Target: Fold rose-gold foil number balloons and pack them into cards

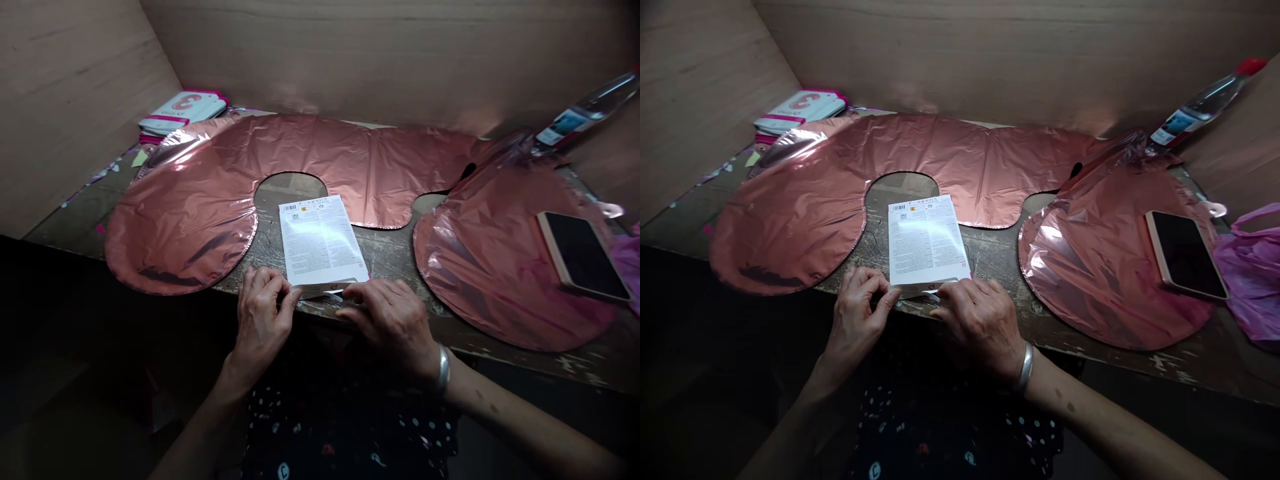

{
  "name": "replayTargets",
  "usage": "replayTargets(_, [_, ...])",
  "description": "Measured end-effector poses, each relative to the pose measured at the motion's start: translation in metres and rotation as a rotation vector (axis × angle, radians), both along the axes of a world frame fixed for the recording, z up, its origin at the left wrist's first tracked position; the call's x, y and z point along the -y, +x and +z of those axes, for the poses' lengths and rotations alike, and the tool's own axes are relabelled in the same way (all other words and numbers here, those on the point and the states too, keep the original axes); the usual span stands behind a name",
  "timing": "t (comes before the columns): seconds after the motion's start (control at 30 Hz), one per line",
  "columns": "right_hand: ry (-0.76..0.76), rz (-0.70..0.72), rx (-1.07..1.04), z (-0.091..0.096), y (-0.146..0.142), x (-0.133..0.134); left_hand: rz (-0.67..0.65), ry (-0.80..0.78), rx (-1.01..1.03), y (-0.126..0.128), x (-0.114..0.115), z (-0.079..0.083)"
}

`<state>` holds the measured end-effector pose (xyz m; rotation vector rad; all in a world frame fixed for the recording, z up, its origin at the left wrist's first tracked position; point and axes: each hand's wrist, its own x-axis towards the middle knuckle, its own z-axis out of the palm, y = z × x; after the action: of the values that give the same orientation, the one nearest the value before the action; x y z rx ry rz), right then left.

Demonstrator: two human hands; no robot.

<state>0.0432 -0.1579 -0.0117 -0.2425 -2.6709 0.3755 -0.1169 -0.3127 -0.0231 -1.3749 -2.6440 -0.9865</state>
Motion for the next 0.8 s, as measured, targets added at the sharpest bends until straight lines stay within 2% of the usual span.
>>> replayTargets(0.13, [-0.041,-0.143,0.056,-0.003,-0.005,0.012,0.001,-0.009,0.003,0.0,0.0,0.0])
replayTargets(0.27, [-0.081,-0.194,0.098,-0.006,-0.011,0.021,-0.005,0.001,0.001,0.001,0.0,0.0])
replayTargets(0.4, [-0.064,-0.233,0.041,-0.007,-0.004,0.019,0.001,0.01,0.0,0.0,0.0,-0.001])
replayTargets(0.47, [-0.078,-0.204,0.037,-0.005,0.008,0.015,-0.002,0.014,-0.005,0.0,0.0,-0.002])
replayTargets(0.63, [-0.221,0.029,0.177,0.008,0.04,-0.001,-0.013,0.017,-0.024,-0.002,0.001,-0.003])
replayTargets(0.8, [-0.173,-0.026,0.037,0.012,0.039,-0.023,-0.028,0.027,-0.025,-0.003,0.003,-0.005])
